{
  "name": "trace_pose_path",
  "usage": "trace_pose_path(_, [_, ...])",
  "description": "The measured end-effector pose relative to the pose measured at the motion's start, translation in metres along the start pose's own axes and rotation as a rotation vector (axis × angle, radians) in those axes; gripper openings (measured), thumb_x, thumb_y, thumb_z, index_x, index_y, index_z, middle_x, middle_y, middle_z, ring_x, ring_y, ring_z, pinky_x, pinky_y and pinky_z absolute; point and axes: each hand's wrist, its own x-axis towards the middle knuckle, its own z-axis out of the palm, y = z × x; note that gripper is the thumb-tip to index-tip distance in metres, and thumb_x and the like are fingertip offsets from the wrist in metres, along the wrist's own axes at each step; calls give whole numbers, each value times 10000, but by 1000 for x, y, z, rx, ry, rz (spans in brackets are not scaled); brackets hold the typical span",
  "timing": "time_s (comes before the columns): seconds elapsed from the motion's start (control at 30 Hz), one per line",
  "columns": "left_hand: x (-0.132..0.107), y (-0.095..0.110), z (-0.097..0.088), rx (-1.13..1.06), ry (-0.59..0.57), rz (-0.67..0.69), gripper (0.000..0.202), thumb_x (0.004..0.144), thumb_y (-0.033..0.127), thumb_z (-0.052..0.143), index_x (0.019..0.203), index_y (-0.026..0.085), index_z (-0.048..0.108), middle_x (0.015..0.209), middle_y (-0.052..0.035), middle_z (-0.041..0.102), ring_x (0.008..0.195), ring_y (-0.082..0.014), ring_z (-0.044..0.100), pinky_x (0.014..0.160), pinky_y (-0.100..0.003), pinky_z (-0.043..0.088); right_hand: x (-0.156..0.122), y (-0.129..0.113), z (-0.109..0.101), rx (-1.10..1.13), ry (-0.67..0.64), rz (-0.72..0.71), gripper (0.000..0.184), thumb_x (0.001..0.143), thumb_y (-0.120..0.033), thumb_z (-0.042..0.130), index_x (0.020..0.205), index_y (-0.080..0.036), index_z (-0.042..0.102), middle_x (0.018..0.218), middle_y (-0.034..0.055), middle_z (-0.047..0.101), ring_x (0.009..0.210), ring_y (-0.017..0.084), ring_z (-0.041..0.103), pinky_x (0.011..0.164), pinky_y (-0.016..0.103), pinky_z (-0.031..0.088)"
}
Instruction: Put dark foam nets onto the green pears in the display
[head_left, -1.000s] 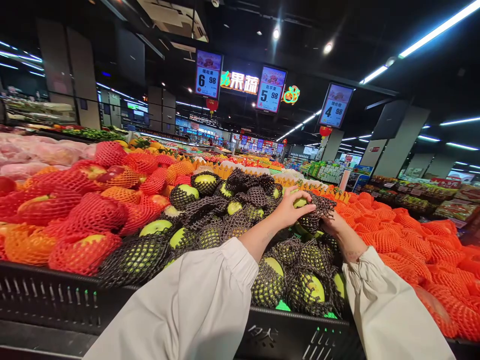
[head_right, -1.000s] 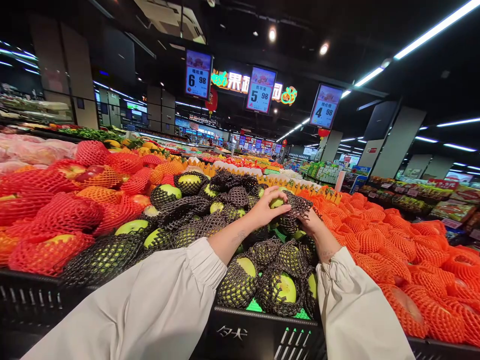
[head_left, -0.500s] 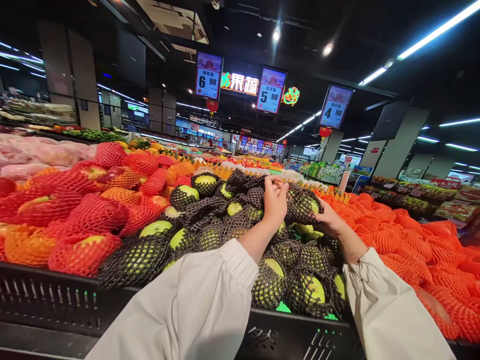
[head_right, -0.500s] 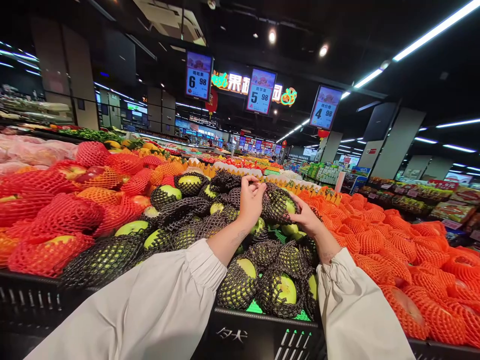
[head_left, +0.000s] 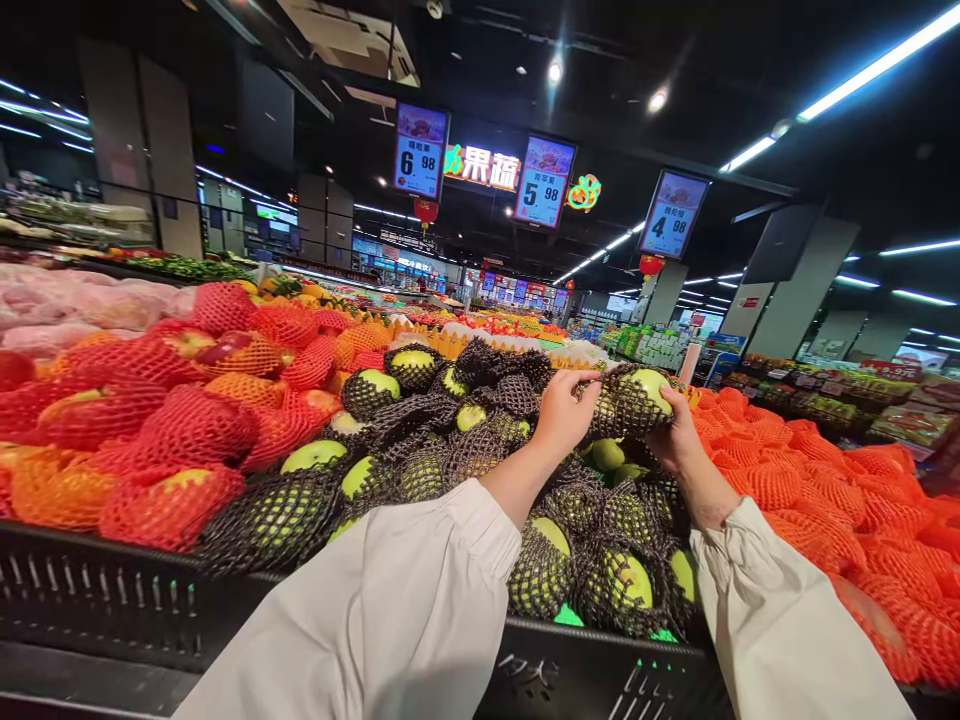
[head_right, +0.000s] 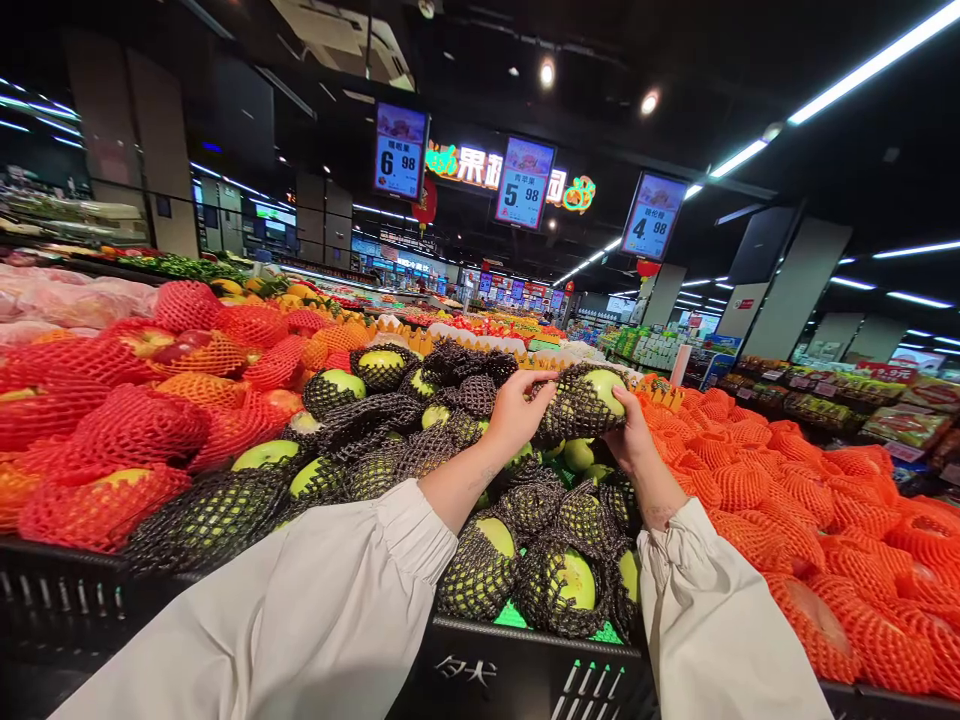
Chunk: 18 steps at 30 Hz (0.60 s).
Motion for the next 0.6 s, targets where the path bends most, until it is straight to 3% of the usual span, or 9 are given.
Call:
trace_pose_path(0.03, [-1,2,1,-17,-23,11,256,855,237,671,1101,171,694,1124,-98,639,1054,-217,616,990,-366,478,-1,-2,2,0,7,1,441,664,-577,673,974,-267,627,904,24,743,1001,325,692,797,445,602])
trace_pose_path(0.13, [-5,5,2,-51,-93,51,724,670,329,863,1315,161,580,1289,-134,520,1244,-261,532,1115,-394,396,-7,-6,8,-28,-38,8,438,708,-581,622,1015,-268,627,961,31,750,1036,326,686,832,458,590])
trace_pose_path(0.2, [-5,7,1,-63,-129,63,842,647,341,880,1388,170,518,1328,-134,469,1269,-266,510,1135,-400,378,-10,-7,13,-38,-68,21,448,708,-583,614,1024,-266,624,996,36,750,1051,332,682,844,466,583])
trace_pose_path(0.43, [-3,6,1,-66,-131,3,575,876,368,655,1411,213,512,1307,-113,485,1073,-219,579,831,-312,535,-13,-6,13,-92,-99,27,462,637,-593,628,945,-249,631,960,62,755,1061,366,675,848,493,573])
trace_pose_path(0.5, [-4,5,2,-46,-170,9,556,907,366,600,1423,186,498,1322,-125,475,1139,-233,557,865,-319,533,-14,-4,10,-116,-121,50,477,625,-608,629,931,-243,644,917,69,756,1041,373,680,844,503,569])
trace_pose_path(0.6, [-6,6,3,14,-275,39,511,957,374,502,1421,159,499,1350,-136,454,1315,-243,459,1107,-366,411,-14,-1,6,-282,-193,-16,549,668,-693,550,958,-241,659,885,81,751,1007,373,690,840,522,562])
